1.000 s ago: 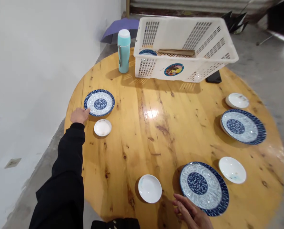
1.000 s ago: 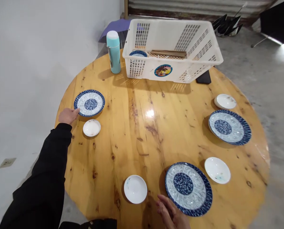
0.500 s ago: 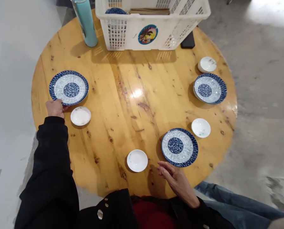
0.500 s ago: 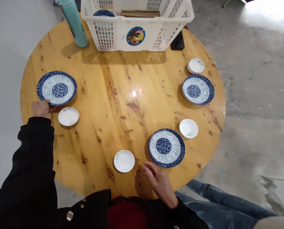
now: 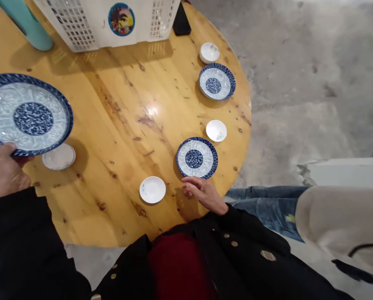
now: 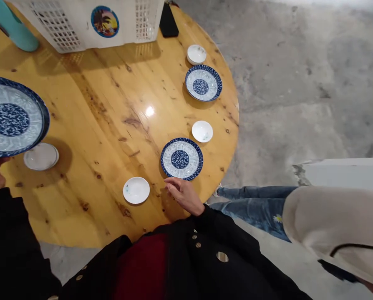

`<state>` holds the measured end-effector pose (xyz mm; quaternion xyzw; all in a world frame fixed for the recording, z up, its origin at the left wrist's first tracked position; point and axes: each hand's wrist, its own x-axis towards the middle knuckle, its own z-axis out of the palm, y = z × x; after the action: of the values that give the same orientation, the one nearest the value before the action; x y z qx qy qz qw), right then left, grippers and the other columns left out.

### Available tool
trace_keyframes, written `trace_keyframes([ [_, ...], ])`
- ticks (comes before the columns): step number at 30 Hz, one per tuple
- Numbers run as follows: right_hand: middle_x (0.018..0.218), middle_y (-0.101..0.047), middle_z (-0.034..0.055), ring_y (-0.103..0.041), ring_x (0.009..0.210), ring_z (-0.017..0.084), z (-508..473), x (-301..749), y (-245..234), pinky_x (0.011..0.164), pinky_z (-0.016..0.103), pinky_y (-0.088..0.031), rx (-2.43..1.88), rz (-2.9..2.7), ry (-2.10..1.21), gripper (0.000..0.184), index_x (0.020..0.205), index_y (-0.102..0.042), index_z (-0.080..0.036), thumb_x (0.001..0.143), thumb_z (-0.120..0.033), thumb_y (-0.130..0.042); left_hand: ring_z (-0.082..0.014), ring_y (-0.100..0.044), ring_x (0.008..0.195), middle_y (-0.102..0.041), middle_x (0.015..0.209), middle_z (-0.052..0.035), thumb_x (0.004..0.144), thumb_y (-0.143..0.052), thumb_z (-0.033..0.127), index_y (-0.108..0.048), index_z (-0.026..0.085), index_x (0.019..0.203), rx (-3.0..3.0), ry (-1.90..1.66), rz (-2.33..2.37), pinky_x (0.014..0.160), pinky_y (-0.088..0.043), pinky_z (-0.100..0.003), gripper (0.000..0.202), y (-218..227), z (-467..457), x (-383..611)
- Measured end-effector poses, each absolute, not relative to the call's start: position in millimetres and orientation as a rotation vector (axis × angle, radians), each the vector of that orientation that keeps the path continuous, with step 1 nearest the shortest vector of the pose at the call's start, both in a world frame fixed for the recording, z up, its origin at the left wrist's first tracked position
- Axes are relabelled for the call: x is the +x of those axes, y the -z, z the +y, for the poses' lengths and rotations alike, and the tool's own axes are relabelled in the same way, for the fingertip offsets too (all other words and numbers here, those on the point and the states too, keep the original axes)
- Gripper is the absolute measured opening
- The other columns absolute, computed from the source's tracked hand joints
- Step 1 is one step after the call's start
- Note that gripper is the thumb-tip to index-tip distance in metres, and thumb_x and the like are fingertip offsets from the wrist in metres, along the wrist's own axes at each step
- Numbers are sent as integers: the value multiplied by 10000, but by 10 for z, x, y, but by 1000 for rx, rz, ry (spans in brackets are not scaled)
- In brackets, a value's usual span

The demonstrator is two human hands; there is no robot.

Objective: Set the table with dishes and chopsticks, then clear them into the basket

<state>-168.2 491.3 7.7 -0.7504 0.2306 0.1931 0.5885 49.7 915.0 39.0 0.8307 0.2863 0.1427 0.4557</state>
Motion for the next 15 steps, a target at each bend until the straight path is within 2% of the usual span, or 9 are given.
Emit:
trace_keyframes([
  [3, 869, -744, 68, -689, 676, 172, 4799, -1556, -111, 586, 277, -523, -1709, 488, -394, 459, 1014, -703, -162, 837, -576, -611, -155, -645, 850, -681, 816, 56, 655, -634, 339, -589, 164, 781, 1885, -357, 449, 776, -593, -406, 220, -556, 8718, 181],
  [5, 890, -744, 72, -699, 697, 175, 4687, -1454, -168, 610, 285, -537, -1698, 428, -343, 487, 1031, -704, -168, 859, -611, -600, -108, -585, 722, -648, 731, 43, 624, -676, 301, -600, 139, 746, 1814, -292, 493, 749, -588, -329, 217, -599, 8372, -43],
  [8, 948, -736, 95, -704, 714, 179, 4450, -1319, -271, 622, 297, -551, -1660, 385, -249, 568, 1094, -692, -164, 908, -676, -529, -87, -547, 689, -670, 768, 17, 659, -703, 264, -643, 114, 827, 1746, -70, 466, 695, -511, -218, 233, -605, 7779, -408],
  [12, 1028, -705, 102, -688, 710, 180, 4050, -1277, -356, 599, 302, -538, -1628, 360, -191, 665, 1200, -649, -161, 925, -732, -448, -120, -544, 666, -658, 753, -1, 779, -662, 347, -669, 120, 910, 1799, 208, 402, 624, -456, -214, 262, -525, 6933, -912],
  [13, 991, -698, 87, -669, 697, 176, 3947, -1299, -362, 593, 300, -526, -1651, 349, -187, 654, 1176, -655, -162, 928, -729, -443, -129, -552, 669, -654, 747, -2, 794, -646, 371, -668, 125, 923, 1776, 272, 396, 625, -456, -219, 279, -483, 6735, -1025],
  [15, 822, -652, 42, -601, 656, 165, 3747, -1375, -355, 588, 292, -481, -1776, 321, -169, 579, 1002, -679, -165, 928, -701, -472, -140, -575, 701, -662, 785, -10, 819, -614, 393, -659, 136, 943, 1741, 381, 350, 658, -463, -229, 289, -371, 6375, -1226],
])
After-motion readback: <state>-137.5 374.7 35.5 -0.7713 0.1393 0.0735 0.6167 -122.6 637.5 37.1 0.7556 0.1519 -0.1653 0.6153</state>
